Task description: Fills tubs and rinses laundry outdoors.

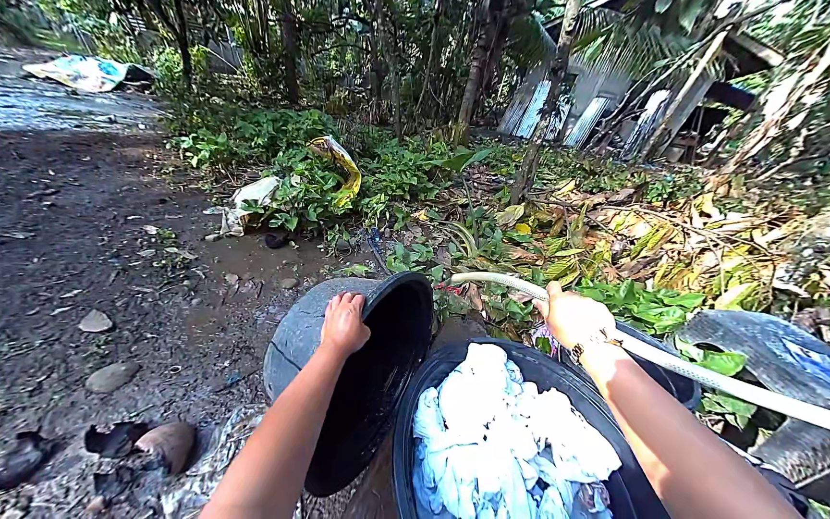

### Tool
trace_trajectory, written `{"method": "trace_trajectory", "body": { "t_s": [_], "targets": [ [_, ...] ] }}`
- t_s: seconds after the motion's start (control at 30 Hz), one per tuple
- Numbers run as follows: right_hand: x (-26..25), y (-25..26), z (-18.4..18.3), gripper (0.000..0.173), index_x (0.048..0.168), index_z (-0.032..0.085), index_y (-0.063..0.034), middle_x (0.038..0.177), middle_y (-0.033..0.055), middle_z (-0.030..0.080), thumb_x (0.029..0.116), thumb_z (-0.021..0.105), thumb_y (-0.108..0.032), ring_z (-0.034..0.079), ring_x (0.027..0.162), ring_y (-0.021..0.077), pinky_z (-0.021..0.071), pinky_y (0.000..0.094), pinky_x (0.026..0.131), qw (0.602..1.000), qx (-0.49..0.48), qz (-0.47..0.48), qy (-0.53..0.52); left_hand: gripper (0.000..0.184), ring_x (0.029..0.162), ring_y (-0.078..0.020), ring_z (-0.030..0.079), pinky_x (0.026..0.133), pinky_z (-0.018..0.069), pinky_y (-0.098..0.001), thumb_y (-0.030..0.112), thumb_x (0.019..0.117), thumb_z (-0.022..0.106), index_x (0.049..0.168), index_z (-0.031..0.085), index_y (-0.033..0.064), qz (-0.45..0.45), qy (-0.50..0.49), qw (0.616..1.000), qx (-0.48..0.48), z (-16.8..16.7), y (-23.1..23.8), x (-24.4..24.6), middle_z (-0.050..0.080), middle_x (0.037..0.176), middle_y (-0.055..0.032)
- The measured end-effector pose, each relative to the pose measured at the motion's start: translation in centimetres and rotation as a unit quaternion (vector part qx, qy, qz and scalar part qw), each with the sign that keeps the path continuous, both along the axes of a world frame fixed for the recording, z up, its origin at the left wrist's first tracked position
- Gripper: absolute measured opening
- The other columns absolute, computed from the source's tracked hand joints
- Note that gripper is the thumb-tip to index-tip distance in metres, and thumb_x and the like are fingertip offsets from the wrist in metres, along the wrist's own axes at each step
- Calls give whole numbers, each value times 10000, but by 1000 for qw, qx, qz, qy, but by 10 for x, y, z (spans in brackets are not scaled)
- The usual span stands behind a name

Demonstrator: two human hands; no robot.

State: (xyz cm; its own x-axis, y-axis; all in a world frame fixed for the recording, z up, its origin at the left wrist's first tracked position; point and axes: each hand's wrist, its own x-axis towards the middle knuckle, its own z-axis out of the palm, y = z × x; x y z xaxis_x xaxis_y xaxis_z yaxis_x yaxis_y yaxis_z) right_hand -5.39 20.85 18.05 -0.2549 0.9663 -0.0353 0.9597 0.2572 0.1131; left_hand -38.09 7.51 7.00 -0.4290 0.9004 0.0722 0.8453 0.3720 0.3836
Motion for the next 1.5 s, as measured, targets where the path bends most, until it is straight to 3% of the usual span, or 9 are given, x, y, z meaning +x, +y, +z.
{"method": "trace_trajectory", "body": {
  "t_s": [0.23,0.63,0.77,0.93,1.07,1.2,1.3,1.4,1.5],
  "targets": [
    [-4,-14,-17,550,1471,455,-26,1279,291,644,1094,454,-426,623,1222,466,494,613,986,994,-90,38,-45,573,1466,-367,383,1199,305,-544,43,817,684,1380,581,18,0,4,1000,-3,-2,1,0,526,1488,-174],
    [-3,-47,-91,532,1487,448,-41,1356,245,616,1094,459,-400,634,1223,420,512,577,984,987,-152,30,-40,590,1497,-358,336,1220,281,-517,37,811,686,1389,569,11,-18,11,1000,-16,5,1,24,469,1539,-174],
    [-16,-49,-94,495,1474,448,1,1393,261,583,1068,508,-275,622,1235,433,506,588,994,983,-176,54,-26,594,1493,-369,338,1210,293,-534,46,810,692,1388,563,4,-26,11,1000,-11,4,2,22,468,1536,-185],
    [-56,-63,-122,574,1592,361,-106,1403,291,584,1069,527,-274,577,1292,474,458,653,1044,945,-272,148,-106,586,1494,-361,339,1215,285,-520,29,813,673,1389,565,7,-23,16,1000,-12,4,0,22,469,1539,-175],
    [-64,-73,-149,413,1394,563,12,1361,276,617,1058,522,-225,589,1286,441,469,623,1040,944,-279,142,-101,587,1498,-357,333,1215,287,-512,19,812,670,1389,562,2,-20,16,1000,-15,6,1,23,469,1539,-176],
    [-58,-67,-159,552,1429,479,72,1404,282,577,968,633,-191,567,1324,413,459,584,1077,939,-314,96,-102,597,1497,-358,335,1214,287,-516,28,815,671,1401,553,10,-20,16,999,-24,4,2,23,472,1536,-175],
    [-61,-65,-173,715,1525,370,21,1409,293,569,939,687,-240,564,1323,435,453,628,1069,928,-340,115,-101,604,1499,-349,332,1213,290,-519,37,816,673,1407,548,20,-16,17,999,-30,5,4,24,472,1538,-160],
    [-74,-75,-182,645,1461,508,6,1425,288,568,1018,606,-453,529,1361,443,412,655,1099,914,-354,160,-113,607,1498,-354,332,1205,300,-519,28,814,671,1407,545,17,-16,15,999,-31,6,4,27,475,1534,-164],
    [-86,-86,-194,521,1384,557,68,1418,300,564,1007,619,-286,536,1349,437,427,631,1090,909,-375,161,-83,610,1499,-352,331,1207,301,-513,32,811,675,1407,546,21,-16,17,999,-34,7,3,27,474,1534,-164]
  ]
}}
